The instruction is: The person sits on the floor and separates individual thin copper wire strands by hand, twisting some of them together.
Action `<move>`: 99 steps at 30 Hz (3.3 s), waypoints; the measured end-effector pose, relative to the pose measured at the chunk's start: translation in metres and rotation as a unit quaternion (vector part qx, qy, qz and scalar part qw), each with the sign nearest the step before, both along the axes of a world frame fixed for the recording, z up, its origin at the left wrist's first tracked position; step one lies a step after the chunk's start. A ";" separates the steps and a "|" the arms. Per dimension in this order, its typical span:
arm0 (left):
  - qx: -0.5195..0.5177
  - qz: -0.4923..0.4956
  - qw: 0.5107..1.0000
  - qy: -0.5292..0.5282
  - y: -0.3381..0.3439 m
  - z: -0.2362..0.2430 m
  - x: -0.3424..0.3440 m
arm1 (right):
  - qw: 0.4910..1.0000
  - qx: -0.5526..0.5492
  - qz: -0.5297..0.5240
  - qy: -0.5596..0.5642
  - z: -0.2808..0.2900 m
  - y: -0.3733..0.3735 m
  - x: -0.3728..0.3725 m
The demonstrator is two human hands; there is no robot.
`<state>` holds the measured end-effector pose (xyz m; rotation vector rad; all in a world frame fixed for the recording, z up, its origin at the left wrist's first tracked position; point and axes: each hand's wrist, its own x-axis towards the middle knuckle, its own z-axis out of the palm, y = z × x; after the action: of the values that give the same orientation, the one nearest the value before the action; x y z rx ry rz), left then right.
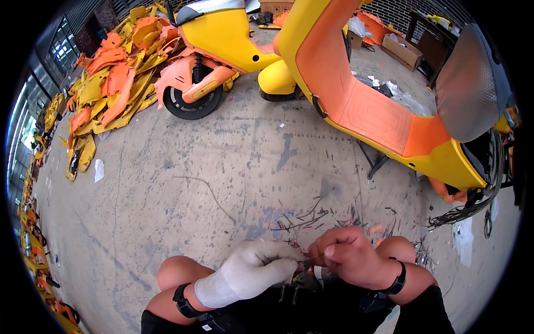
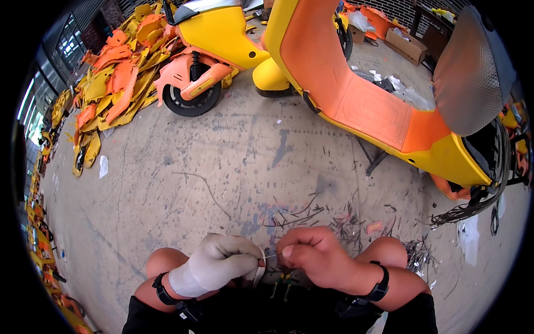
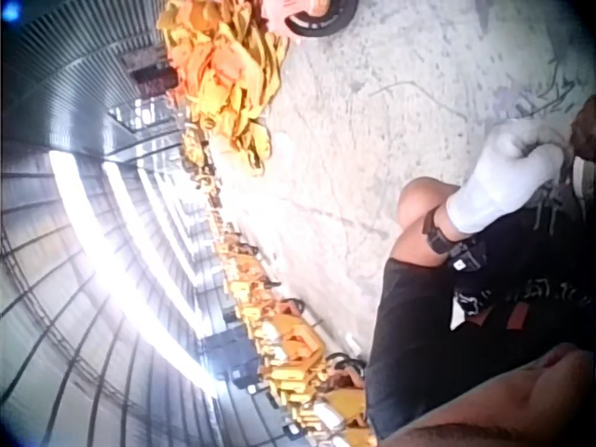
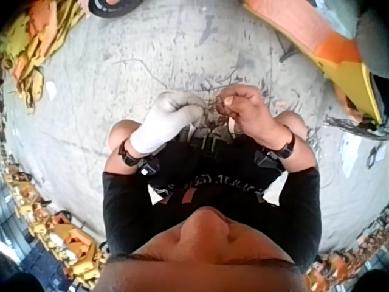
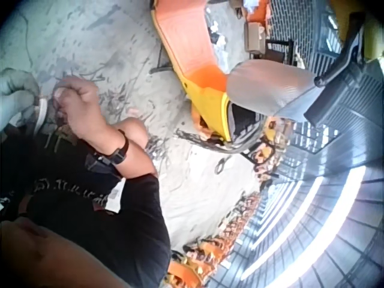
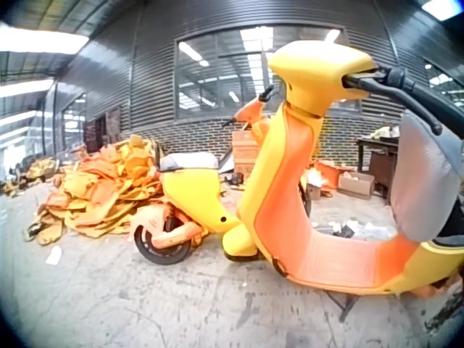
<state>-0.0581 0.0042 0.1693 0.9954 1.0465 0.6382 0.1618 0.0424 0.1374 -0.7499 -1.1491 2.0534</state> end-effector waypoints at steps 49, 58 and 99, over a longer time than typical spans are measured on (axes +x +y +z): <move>-0.091 0.060 0.991 -0.081 0.004 0.002 0.004 | 0.947 -0.170 0.044 0.269 -0.013 0.002 -0.015; -0.051 0.045 0.995 -0.070 0.000 -0.006 0.006 | 0.942 -0.158 0.059 0.291 -0.011 0.001 -0.011; -0.106 0.051 0.992 -0.038 0.003 -0.010 0.009 | 0.994 -0.074 -0.046 0.065 0.011 0.034 0.001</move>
<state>-0.0494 0.0068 0.1598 0.7321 1.0785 0.6286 0.1628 0.0762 0.1484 -0.7155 -0.8812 2.0935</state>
